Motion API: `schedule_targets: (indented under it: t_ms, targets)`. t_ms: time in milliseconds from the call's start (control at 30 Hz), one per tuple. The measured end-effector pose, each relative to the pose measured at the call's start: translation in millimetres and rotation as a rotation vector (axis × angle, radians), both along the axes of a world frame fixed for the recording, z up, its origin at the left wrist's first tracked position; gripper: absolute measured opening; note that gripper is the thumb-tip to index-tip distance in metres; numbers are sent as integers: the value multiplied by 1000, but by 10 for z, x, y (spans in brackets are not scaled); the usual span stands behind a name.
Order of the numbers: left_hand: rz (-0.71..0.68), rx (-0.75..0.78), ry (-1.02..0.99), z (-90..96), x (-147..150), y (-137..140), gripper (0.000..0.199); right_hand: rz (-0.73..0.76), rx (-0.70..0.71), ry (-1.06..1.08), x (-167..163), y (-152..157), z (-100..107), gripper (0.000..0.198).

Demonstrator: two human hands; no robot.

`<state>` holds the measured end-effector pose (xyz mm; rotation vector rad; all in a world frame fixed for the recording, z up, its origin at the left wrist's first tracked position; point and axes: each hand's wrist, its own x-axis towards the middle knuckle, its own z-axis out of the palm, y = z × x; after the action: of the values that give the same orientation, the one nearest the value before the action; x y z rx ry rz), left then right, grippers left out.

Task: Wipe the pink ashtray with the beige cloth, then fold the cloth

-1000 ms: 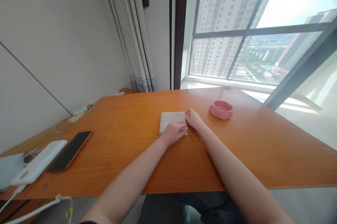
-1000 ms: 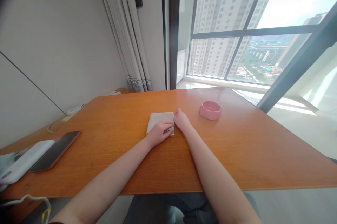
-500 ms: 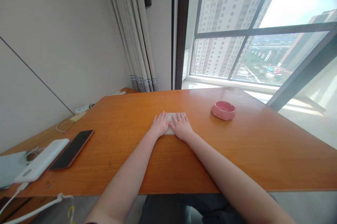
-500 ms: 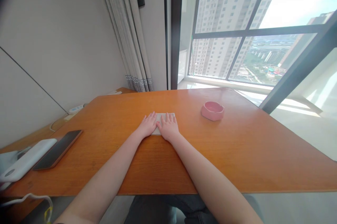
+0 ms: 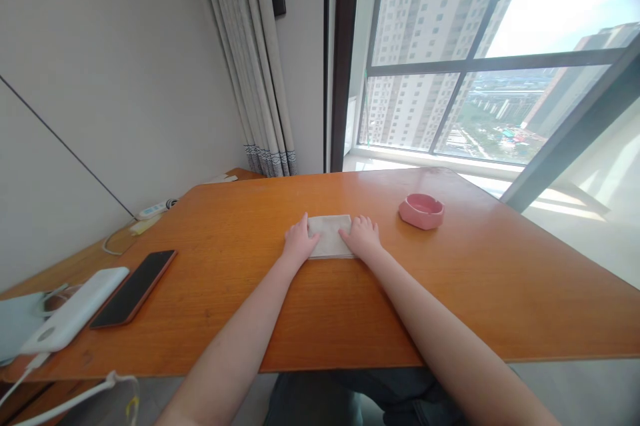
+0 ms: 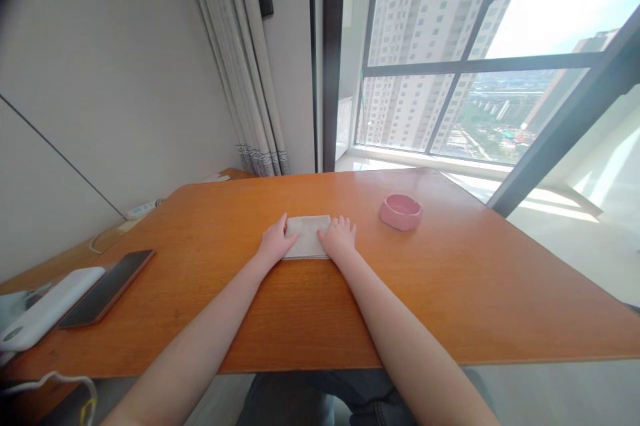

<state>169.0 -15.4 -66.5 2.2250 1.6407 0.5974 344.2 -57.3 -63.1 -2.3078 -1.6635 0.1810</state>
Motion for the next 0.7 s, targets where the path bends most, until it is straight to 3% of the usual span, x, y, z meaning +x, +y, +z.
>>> schedule_targets:
  t_ms: [100,233,433,567,700]
  targets:
    - [-61,-34,-152,-14,6,-13,82,4,29,42,-3,28,-32,47]
    - [-133,29,-352,-89,14,6,83,41,97,96,13,43,-52,34]
    - [-118,102,-644,-110,40,48,90,88,180,346,25,67,8,7]
    - [-186,93,-734,-93,31,62,87,64,333,590,176,-26,235,14]
    - [-178,55,-711,-154,43,87,67,19,471,592,750,-387,551,37]
